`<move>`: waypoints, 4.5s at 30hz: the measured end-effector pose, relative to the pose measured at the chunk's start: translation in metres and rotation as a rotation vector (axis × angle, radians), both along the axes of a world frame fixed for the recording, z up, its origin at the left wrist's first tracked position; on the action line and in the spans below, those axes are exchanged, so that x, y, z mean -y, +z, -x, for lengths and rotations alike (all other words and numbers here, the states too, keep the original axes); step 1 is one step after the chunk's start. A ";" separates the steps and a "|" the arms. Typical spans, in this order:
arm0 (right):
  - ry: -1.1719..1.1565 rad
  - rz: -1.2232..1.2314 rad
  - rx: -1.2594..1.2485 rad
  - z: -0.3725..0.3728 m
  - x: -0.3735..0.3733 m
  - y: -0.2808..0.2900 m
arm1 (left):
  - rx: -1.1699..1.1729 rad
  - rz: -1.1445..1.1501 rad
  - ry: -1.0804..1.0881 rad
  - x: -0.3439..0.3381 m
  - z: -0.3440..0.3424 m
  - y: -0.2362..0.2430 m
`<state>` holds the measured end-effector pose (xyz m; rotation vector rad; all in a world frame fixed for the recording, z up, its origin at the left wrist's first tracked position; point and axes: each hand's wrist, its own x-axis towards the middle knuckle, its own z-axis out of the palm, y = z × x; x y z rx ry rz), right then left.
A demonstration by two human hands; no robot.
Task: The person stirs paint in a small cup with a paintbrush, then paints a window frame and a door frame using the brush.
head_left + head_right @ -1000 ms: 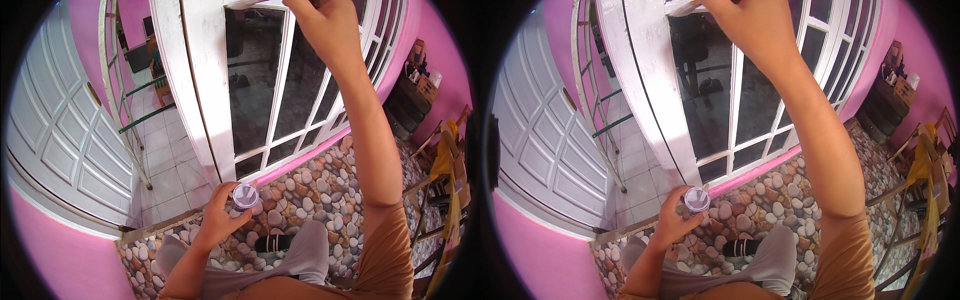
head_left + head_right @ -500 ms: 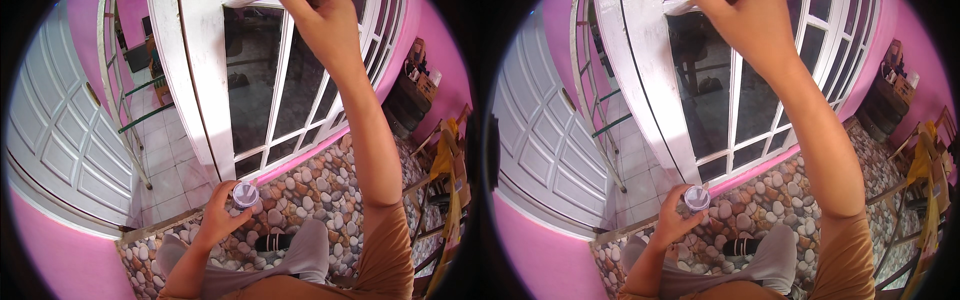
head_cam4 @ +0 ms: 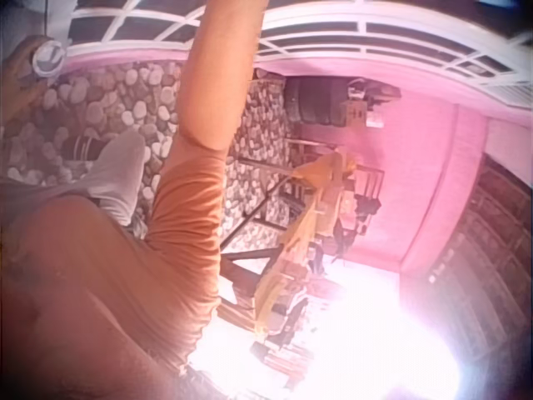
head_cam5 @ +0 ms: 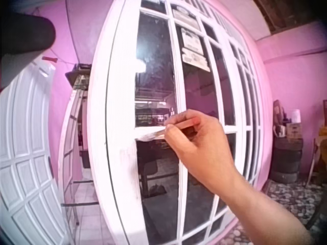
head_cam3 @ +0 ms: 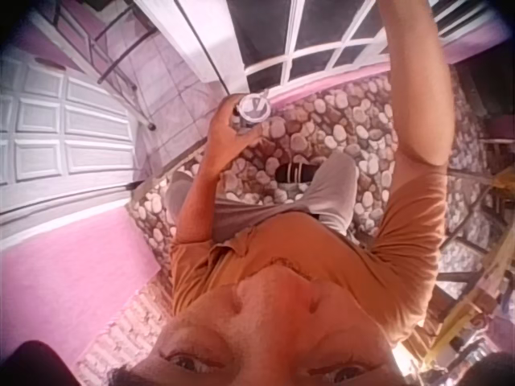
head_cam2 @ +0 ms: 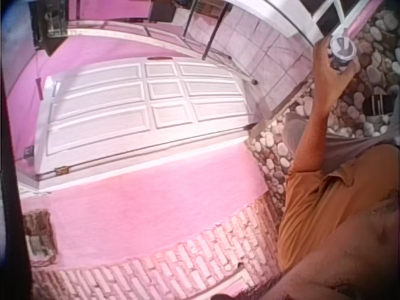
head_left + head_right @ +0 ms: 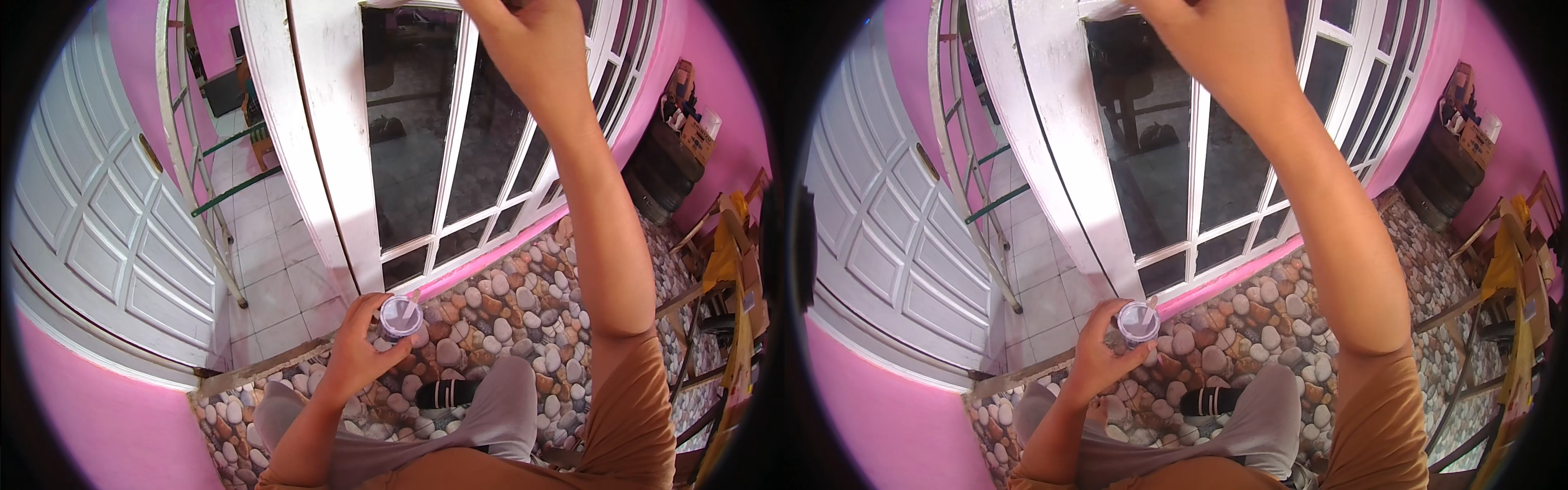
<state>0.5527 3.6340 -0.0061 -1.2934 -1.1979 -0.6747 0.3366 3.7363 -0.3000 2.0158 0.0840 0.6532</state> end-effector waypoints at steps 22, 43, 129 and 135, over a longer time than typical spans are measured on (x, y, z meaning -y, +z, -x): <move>-0.229 -0.049 0.057 -0.040 0.030 0.001 | -0.006 -0.015 0.000 0.001 -0.003 -0.001; -0.237 -0.084 -0.071 -0.066 0.052 0.001 | 0.007 0.056 0.006 0.002 -0.002 0.000; 0.218 0.013 -0.178 -0.009 0.000 -0.011 | 0.007 0.030 0.000 0.001 0.001 0.002; 0.179 -0.122 -0.301 -0.016 0.006 -0.007 | 0.004 0.025 0.014 0.000 0.003 0.001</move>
